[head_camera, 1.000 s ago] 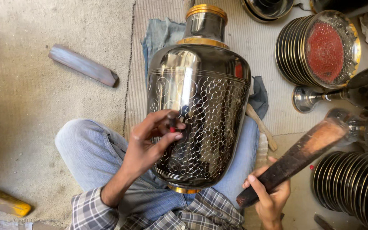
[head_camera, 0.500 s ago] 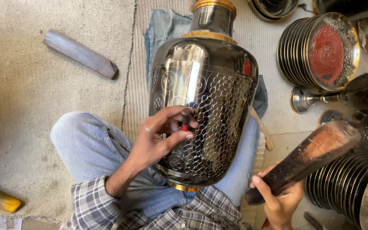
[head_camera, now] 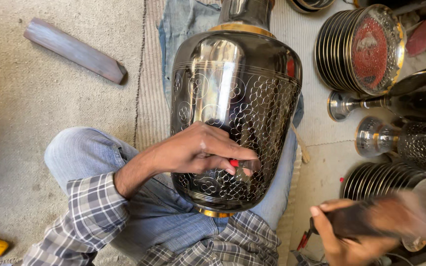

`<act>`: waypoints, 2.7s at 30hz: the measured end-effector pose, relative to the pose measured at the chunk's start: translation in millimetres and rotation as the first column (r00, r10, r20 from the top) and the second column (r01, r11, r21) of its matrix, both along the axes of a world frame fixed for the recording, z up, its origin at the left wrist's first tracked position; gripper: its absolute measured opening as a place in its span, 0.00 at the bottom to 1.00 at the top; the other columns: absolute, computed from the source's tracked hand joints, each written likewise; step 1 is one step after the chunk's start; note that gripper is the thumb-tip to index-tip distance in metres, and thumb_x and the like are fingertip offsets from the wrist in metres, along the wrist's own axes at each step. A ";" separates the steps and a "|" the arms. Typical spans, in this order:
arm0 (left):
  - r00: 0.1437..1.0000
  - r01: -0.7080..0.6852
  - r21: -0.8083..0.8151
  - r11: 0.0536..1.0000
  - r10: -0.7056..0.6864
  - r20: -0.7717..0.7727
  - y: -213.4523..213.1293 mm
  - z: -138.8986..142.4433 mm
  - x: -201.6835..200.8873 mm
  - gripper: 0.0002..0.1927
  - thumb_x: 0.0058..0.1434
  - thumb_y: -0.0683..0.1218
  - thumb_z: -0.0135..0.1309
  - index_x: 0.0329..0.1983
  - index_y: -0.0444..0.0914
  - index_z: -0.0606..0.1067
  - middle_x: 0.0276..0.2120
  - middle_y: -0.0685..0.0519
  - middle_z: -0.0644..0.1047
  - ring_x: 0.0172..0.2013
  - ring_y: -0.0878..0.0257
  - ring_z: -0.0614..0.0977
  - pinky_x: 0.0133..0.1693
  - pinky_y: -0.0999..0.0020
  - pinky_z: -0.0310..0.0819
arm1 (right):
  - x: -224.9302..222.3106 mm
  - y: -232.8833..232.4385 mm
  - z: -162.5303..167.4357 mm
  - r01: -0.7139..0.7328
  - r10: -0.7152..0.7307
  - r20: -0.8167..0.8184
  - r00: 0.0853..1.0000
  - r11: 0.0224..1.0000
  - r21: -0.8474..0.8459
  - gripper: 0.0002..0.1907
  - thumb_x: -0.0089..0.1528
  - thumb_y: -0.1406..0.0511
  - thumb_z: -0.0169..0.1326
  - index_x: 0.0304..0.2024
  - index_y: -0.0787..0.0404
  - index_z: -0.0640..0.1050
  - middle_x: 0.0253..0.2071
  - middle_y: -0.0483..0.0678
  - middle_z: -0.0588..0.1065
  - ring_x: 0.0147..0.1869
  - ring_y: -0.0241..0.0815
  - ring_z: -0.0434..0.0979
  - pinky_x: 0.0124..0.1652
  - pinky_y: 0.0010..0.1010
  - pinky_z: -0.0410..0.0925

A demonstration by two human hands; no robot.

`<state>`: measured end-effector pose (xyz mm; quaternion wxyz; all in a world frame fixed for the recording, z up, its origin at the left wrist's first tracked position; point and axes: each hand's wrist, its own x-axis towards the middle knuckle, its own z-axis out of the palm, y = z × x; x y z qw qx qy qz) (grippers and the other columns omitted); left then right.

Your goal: The person sits on the floor with a large engraved brass vase held between their legs and taps a small punch against the vase surface using a wooden mallet to chase the decorative pattern, repositioning the punch repeatedly. Near the end they sharpen the punch tip on a whetstone resting on a cloth.

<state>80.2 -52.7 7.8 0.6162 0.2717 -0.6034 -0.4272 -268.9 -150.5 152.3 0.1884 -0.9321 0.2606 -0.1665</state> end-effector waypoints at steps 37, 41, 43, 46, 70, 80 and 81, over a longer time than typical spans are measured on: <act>0.947 0.267 -0.005 0.964 -0.261 0.188 -30.4 26.7 9.3 0.28 0.62 0.37 0.58 0.65 0.51 0.74 0.47 0.57 0.85 0.43 0.66 0.88 0.38 0.68 0.81 | -9.8 23.5 -32.9 0.051 -0.081 -0.108 0.991 0.966 -0.255 0.37 0.57 0.76 0.62 0.64 0.50 0.63 0.40 0.54 0.76 0.37 0.49 0.79 0.37 0.38 0.72; 0.935 0.283 0.056 0.957 -0.288 0.205 -31.4 25.1 7.1 0.25 0.62 0.40 0.59 0.63 0.51 0.75 0.47 0.57 0.86 0.42 0.66 0.89 0.34 0.66 0.79 | -11.1 39.3 -29.6 0.215 -0.217 -0.027 0.976 0.974 -0.064 0.32 0.64 0.77 0.62 0.62 0.50 0.61 0.39 0.53 0.76 0.37 0.44 0.79 0.39 0.35 0.73; 0.931 0.303 0.038 0.952 -0.305 0.201 -31.0 23.6 7.8 0.25 0.63 0.41 0.59 0.64 0.50 0.75 0.46 0.57 0.86 0.42 0.66 0.89 0.37 0.66 0.80 | -10.7 42.3 -26.6 0.323 -0.326 0.034 0.945 0.943 0.081 0.27 0.67 0.78 0.61 0.58 0.47 0.65 0.38 0.54 0.76 0.37 0.44 0.79 0.40 0.35 0.74; 0.947 0.252 -0.035 0.967 -0.239 0.217 -27.1 21.6 8.6 0.25 0.64 0.40 0.58 0.65 0.47 0.75 0.49 0.55 0.85 0.45 0.64 0.88 0.41 0.65 0.81 | -9.6 34.7 -27.8 0.143 -0.173 -0.146 0.974 0.970 -0.194 0.40 0.57 0.77 0.61 0.65 0.50 0.58 0.37 0.58 0.75 0.35 0.47 0.78 0.35 0.39 0.73; 0.908 -0.419 0.259 0.870 0.401 0.123 6.3 24.9 -24.8 0.29 0.62 0.42 0.65 0.66 0.41 0.71 0.49 0.55 0.84 0.23 0.74 0.77 0.23 0.76 0.73 | 15.0 -29.4 -23.5 0.031 -0.026 0.040 0.999 0.988 -0.148 0.45 0.59 0.79 0.61 0.72 0.63 0.52 0.41 0.60 0.75 0.42 0.46 0.80 0.40 0.30 0.75; 0.931 -0.357 0.122 0.926 0.341 0.131 1.5 19.5 -25.8 0.27 0.67 0.41 0.62 0.68 0.48 0.72 0.51 0.57 0.84 0.36 0.70 0.87 0.33 0.75 0.84 | 54.8 -39.0 28.0 -0.065 -0.054 -0.429 0.902 0.964 -0.257 0.29 0.50 0.79 0.64 0.54 0.61 0.75 0.38 0.59 0.80 0.34 0.46 0.80 0.35 0.36 0.74; 0.944 -0.321 0.096 0.942 0.310 0.113 -0.4 19.8 -23.9 0.27 0.67 0.39 0.59 0.69 0.47 0.71 0.52 0.56 0.83 0.40 0.68 0.88 0.36 0.74 0.86 | 53.2 -41.5 23.5 0.019 -0.050 -0.323 0.945 0.995 -0.099 0.28 0.52 0.78 0.64 0.55 0.62 0.73 0.38 0.56 0.80 0.35 0.43 0.81 0.37 0.33 0.75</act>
